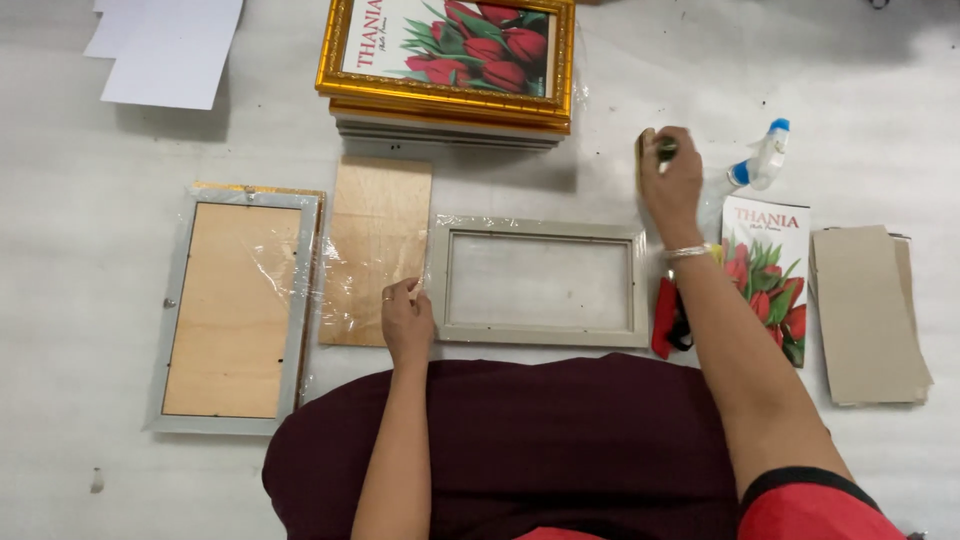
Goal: Cleaning a picture frame and assembling it with a picture and backing board
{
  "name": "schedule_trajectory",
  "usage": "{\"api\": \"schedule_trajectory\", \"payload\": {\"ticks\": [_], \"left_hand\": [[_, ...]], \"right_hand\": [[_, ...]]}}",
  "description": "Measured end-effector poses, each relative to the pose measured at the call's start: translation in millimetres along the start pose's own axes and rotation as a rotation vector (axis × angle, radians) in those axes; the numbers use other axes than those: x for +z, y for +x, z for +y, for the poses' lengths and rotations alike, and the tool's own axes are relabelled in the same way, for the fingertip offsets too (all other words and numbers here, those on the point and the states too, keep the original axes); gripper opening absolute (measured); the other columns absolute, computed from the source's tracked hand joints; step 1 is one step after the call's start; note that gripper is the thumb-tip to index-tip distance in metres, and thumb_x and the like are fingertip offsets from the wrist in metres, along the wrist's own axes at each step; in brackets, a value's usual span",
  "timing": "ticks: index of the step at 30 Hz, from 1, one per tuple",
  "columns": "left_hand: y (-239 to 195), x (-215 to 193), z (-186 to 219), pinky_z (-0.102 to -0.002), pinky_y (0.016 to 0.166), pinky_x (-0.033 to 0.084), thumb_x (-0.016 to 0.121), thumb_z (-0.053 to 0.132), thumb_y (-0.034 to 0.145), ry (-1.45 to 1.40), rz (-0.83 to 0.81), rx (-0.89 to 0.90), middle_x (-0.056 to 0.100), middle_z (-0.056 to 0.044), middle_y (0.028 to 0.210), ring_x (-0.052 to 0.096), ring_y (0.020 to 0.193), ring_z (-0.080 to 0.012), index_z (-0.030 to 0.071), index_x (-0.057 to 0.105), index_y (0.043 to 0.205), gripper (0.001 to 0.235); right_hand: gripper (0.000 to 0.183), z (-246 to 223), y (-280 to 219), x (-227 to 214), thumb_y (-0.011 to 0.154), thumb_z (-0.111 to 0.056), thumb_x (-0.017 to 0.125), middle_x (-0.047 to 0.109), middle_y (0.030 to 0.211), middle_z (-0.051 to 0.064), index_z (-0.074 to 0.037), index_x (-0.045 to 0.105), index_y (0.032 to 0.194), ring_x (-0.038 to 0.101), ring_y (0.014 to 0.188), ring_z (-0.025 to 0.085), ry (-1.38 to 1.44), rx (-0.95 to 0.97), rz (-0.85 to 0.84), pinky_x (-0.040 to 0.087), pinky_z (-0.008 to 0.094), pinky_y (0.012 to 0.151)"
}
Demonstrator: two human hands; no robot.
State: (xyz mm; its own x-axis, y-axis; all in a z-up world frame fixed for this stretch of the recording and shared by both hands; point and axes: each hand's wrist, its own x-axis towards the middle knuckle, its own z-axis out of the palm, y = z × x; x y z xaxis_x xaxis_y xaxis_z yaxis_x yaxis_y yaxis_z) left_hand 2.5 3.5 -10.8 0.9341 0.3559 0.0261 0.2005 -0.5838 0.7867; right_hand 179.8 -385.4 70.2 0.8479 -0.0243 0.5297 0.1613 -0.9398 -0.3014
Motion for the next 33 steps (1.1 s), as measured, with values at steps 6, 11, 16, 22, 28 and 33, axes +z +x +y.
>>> {"api": "schedule_trajectory", "payload": {"ticks": [6,11,16,22,28,33], "left_hand": [[-2,-1,6,-0.042,0.073,0.057,0.066,0.009,0.088,-0.011,0.009,-0.005,0.063,-0.014,0.106,0.071,0.083,-0.0367,0.008,0.069,0.111,0.023],[-2,2,-2,-0.042,0.072,0.058,0.067,0.01,0.087,0.03,0.024,0.028,0.063,-0.012,0.105,0.071,0.082,-0.035,0.011,0.068,0.11,0.023],[-4,4,-7,-0.042,0.071,0.058,0.068,0.011,0.087,0.012,0.046,0.048,0.064,-0.011,0.103,0.072,0.08,-0.0343,0.011,0.068,0.108,0.022],[-2,14,-17,-0.042,0.072,0.058,0.066,0.014,0.088,0.045,0.0,-0.001,0.065,-0.009,0.102,0.072,0.082,-0.0324,0.016,0.069,0.109,0.021],[2,17,-21,-0.043,0.074,0.058,0.065,0.016,0.089,0.035,-0.059,-0.067,0.065,-0.009,0.102,0.072,0.085,-0.0318,0.015,0.068,0.11,0.022],[2,14,-14,-0.042,0.074,0.058,0.064,0.015,0.09,0.019,-0.077,-0.07,0.065,-0.01,0.102,0.072,0.085,-0.0322,0.013,0.069,0.111,0.022]], "right_hand": [[0.021,-15,-22,-123,0.094,-0.008,0.074,0.068,0.098,0.011,-0.006,0.066,0.114,0.071,0.089,0.02,0.887,0.576,-0.605,0.063,0.033,0.078],[0.02,-13,-48,-115,0.088,-0.003,0.076,0.074,0.091,0.015,0.001,0.07,0.107,0.073,0.084,0.021,0.925,0.7,-0.966,0.064,0.036,0.079],[0.023,1,-36,-91,0.092,-0.032,0.085,0.074,0.112,-0.003,-0.026,0.074,0.111,0.07,0.104,0.015,0.461,0.317,-0.473,0.053,0.029,0.094],[0.019,-108,-45,-107,0.088,-0.01,0.078,0.073,0.092,0.005,-0.002,0.073,0.105,0.071,0.084,0.013,1.034,0.545,-0.987,0.064,0.031,0.081],[0.017,-76,-28,-59,0.092,-0.019,0.082,0.07,0.086,0.004,-0.017,0.075,0.107,0.066,0.08,0.013,0.728,0.314,-0.681,0.057,0.031,0.078],[0.017,-111,-31,-53,0.092,-0.026,0.081,0.077,0.096,0.004,-0.02,0.074,0.107,0.073,0.094,0.02,0.648,0.14,-0.645,0.055,0.037,0.091]]}}
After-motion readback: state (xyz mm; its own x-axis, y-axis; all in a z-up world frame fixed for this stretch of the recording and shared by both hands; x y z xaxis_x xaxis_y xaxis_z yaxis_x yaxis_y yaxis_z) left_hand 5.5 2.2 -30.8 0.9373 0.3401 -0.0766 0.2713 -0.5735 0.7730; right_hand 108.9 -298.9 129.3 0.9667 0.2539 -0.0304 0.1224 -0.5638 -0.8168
